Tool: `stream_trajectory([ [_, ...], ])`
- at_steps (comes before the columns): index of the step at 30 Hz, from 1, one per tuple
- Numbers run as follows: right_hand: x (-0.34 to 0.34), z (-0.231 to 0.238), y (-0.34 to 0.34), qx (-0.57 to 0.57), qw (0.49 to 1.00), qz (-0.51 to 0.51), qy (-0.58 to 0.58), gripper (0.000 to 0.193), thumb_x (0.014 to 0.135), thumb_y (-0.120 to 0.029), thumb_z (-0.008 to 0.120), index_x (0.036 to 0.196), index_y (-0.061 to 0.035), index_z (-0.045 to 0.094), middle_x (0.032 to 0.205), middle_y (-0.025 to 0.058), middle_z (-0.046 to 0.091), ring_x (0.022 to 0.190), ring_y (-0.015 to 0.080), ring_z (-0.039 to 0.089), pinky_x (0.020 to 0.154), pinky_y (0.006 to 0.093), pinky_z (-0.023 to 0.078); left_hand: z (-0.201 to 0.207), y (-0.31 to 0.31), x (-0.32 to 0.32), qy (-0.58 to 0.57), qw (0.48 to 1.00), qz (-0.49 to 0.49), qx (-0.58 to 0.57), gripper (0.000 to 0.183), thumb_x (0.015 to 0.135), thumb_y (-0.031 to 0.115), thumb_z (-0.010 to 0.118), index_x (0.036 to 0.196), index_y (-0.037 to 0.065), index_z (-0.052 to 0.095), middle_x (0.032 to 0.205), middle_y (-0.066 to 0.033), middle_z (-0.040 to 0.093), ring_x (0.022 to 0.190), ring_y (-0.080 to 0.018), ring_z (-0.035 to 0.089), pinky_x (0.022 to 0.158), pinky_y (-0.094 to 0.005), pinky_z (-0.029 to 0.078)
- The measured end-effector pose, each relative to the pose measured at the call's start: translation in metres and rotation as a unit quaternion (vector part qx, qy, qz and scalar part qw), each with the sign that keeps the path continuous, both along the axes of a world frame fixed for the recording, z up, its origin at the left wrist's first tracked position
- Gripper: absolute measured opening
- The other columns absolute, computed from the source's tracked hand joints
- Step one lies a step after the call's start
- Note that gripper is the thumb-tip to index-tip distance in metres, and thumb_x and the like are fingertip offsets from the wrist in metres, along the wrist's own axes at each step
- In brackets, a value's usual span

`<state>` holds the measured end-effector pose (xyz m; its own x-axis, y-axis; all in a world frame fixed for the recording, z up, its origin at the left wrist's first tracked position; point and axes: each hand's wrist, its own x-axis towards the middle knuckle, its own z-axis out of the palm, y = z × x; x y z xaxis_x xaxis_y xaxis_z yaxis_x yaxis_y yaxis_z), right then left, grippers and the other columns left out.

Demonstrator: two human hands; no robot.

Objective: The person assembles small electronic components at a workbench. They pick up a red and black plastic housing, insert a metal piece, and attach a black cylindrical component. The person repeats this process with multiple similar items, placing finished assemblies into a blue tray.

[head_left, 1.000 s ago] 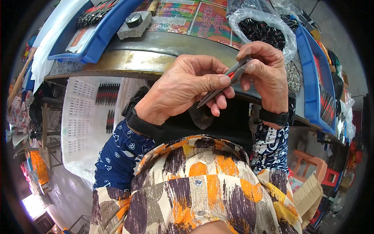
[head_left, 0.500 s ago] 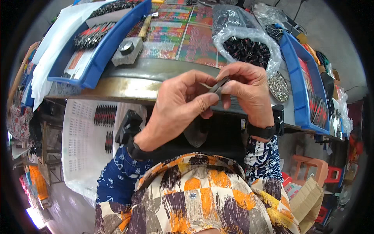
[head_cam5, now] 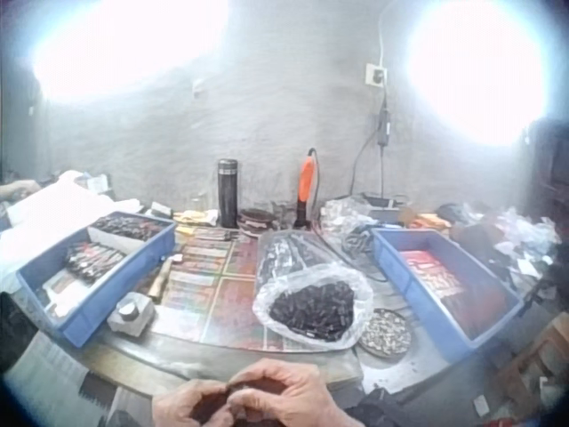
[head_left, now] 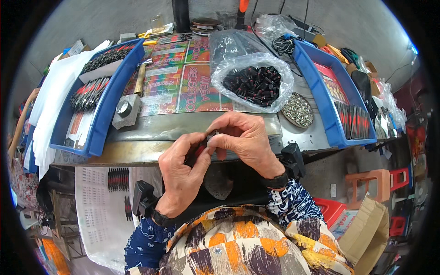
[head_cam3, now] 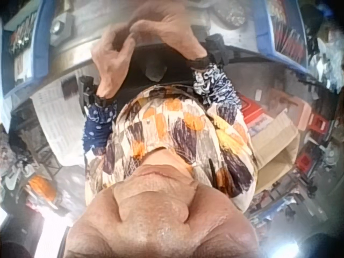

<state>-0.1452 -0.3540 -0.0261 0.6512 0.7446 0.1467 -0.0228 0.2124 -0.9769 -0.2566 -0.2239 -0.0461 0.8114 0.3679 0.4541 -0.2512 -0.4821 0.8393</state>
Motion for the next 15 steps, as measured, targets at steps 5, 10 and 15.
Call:
stream_trajectory([
  [5, -0.002, 0.000, -0.003, 0.010, 1.000, -0.004, 0.010, 0.012, 0.085, -0.004, 0.070, 0.095, 0.0005, 0.066, 0.078, 0.0025, 0.066, 0.060, 0.0067, 0.061, 0.052, 0.0187, 0.050, -0.001, -0.001, 0.003, -0.011, 1.000, 0.007, 0.023, 0.017, 0.084, -0.006, 0.065, 0.100, -0.004, 0.063, 0.082, -0.0024, 0.063, 0.071, -0.0059, 0.057, 0.063, -0.0203, 0.048],
  [10, 0.024, 0.009, -0.028, -0.067, 0.991, -0.023, -0.111, 0.016, 0.086, -0.008, 0.069, 0.098, 0.0022, 0.067, 0.078, 0.0036, 0.066, 0.061, 0.0067, 0.059, 0.050, 0.0185, 0.047, 0.003, 0.002, 0.003, -0.012, 0.996, 0.009, 0.093, 0.019, 0.079, -0.004, 0.070, 0.097, -0.002, 0.065, 0.079, -0.0078, 0.064, 0.068, -0.0131, 0.060, 0.062, -0.0238, 0.049],
  [15, 0.086, 0.013, -0.051, -0.236, 0.818, -0.232, -0.471, 0.018, 0.082, -0.004, 0.066, 0.100, -0.0001, 0.067, 0.083, 0.0092, 0.067, 0.072, 0.0212, 0.065, 0.064, 0.0305, 0.051, 0.003, 0.006, 0.004, 0.003, 0.996, 0.014, 0.091, 0.021, 0.076, -0.003, 0.072, 0.096, -0.001, 0.066, 0.082, -0.0135, 0.065, 0.068, -0.0228, 0.065, 0.063, -0.0285, 0.051],
])
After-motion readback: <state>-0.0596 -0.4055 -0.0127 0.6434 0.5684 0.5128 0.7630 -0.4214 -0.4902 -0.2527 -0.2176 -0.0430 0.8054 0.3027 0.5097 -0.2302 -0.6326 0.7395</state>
